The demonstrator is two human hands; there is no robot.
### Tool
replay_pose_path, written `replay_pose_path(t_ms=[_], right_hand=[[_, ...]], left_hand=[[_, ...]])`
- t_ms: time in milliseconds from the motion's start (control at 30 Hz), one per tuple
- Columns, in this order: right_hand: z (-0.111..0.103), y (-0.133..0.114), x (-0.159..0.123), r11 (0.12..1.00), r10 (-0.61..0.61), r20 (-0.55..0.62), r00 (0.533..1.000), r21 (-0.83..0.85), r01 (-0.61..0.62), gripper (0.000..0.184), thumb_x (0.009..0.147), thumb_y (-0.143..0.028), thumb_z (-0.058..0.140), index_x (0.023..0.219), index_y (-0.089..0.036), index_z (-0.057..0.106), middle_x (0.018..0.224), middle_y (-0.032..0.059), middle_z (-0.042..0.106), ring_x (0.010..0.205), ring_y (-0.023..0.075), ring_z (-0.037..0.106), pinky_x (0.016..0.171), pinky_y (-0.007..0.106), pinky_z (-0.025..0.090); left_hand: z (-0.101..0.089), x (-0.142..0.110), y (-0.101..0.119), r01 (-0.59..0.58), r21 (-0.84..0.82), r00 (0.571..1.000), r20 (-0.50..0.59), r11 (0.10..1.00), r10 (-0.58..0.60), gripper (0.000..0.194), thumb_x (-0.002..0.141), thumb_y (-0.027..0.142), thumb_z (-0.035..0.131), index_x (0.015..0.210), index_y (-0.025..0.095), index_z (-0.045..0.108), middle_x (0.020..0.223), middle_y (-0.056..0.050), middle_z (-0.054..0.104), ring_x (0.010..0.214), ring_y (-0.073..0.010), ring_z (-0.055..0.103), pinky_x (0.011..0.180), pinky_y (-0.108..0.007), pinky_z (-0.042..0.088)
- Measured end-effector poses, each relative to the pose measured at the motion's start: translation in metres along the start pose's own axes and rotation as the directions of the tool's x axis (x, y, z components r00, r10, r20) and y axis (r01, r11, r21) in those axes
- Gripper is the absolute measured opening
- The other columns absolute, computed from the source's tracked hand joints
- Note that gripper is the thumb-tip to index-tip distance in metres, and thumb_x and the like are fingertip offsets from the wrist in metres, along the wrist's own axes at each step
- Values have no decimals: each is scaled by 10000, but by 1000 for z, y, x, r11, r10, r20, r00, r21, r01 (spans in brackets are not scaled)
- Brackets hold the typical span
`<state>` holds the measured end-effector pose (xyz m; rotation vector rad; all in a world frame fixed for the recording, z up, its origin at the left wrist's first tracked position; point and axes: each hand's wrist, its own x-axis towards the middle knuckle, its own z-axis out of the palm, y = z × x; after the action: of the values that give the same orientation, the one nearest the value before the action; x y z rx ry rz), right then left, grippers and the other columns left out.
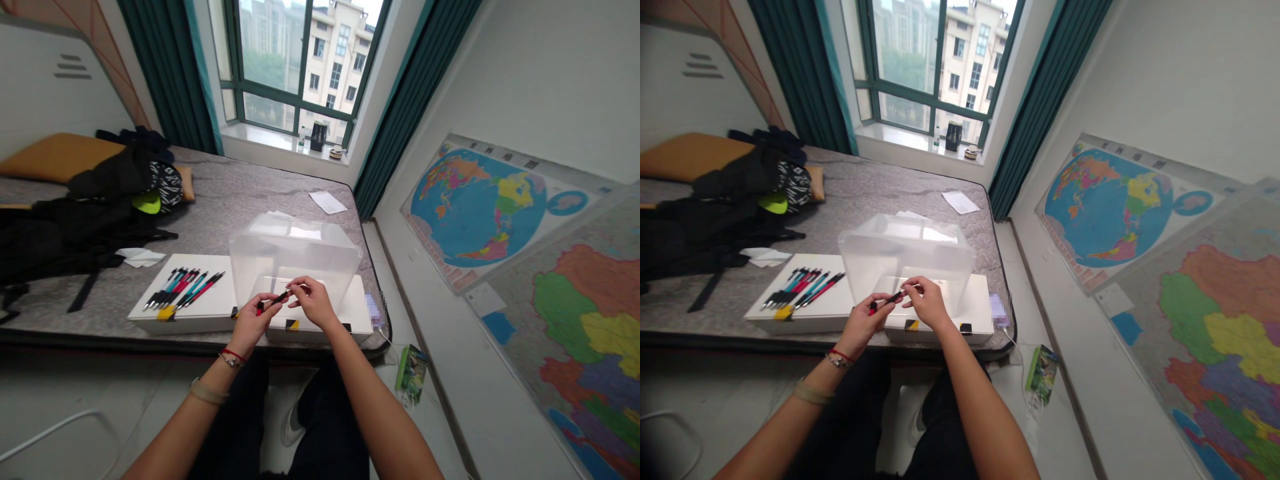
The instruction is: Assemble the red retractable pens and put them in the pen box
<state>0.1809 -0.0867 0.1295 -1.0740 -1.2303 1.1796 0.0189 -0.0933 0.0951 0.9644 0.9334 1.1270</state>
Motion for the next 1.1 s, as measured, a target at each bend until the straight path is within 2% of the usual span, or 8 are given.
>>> replay_pose_path(t_ms=[133, 633, 767, 833, 900, 967, 1033, 1100], right_hand=[[2, -2, -2, 998, 22, -3, 1000, 59, -22, 314, 809, -455, 657, 942, -172, 638, 950, 47, 651, 795, 173, 694, 592, 290, 623], [-6, 13, -16, 996, -50, 118, 992, -61, 57, 309, 823, -444, 641, 985, -193, 722, 1066, 60, 625, 812, 155, 657, 569, 246, 596], [-15, 25, -9, 993, -4, 198, 980, -116, 27, 331, 863, -441, 592, 1066, -206, 710, 1112, 70, 645, 816, 158, 665, 624, 270, 578], [-23, 31, 6, 970, 46, 146, 988, -244, -9, 330, 907, -408, 537, 1126, -205, 678, 1090, 72, 671, 833, 169, 666, 679, 300, 570], [-31, 37, 26, 850, 67, 18, 998, -525, -48, 287, 934, -324, 504, 1130, -193, 669, 1044, 77, 693, 858, 179, 658, 768, 325, 545], [-37, 42, 46, 570, 74, -29, 997, -819, -66, 250, 925, -201, 499, 1087, -181, 688, 1086, 99, 684, 982, 208, 630, 895, 343, 487], [-37, 45, 63, 283, 152, 9, 988, -959, -35, 291, 912, -119, 473, 1106, -176, 682, 1138, 121, 662, 1069, 232, 595, 924, 335, 455], [-34, 46, 75, 112, 252, 85, 964, -992, 58, 328, 899, -86, 470, 1148, -176, 663, 1172, 131, 642, 1099, 237, 578, 914, 315, 448]], left_hand=[[-4, 1, 3, 4, -2, 1000, 18, 1000, -4, 401, 679, 360, 799, 965, 162, 601, 512, 80, 490, 387, -34, 318, 394, -171, 184], [-1, -9, -5, 41, 88, 998, 39, 995, -44, 441, 696, 449, 774, 970, 153, 595, 653, -9, 663, 365, -24, 325, 374, -179, 178], [-2, -17, -10, 112, -12, 993, 34, 994, -111, 459, 693, 463, 768, 981, 165, 571, 792, -63, 726, 340, -8, 294, 353, -175, 179], [-6, -22, -13, 145, -98, 989, 6, 985, -146, 447, 711, 446, 758, 997, 175, 546, 903, -93, 738, 341, 5, 275, 352, -165, 194], [-10, -27, -17, 168, -161, 984, -39, 973, -176, 433, 717, 422, 759, 998, 177, 538, 944, -94, 733, 343, 17, 272, 355, -153, 204], [-15, -32, -19, 178, -197, 977, -79, 964, -196, 427, 711, 408, 770, 989, 171, 549, 926, -73, 724, 344, 25, 278, 356, -144, 211], [-18, -36, -21, 183, -222, 973, -100, 958, -209, 430, 703, 405, 781, 987, 165, 565, 903, -51, 710, 344, 32, 281, 355, -139, 217], [-21, -38, -21, 185, -240, 970, -110, 953, -216, 433, 696, 406, 789, 982, 159, 576, 882, -34, 695, 343, 36, 279, 350, -137, 212]])
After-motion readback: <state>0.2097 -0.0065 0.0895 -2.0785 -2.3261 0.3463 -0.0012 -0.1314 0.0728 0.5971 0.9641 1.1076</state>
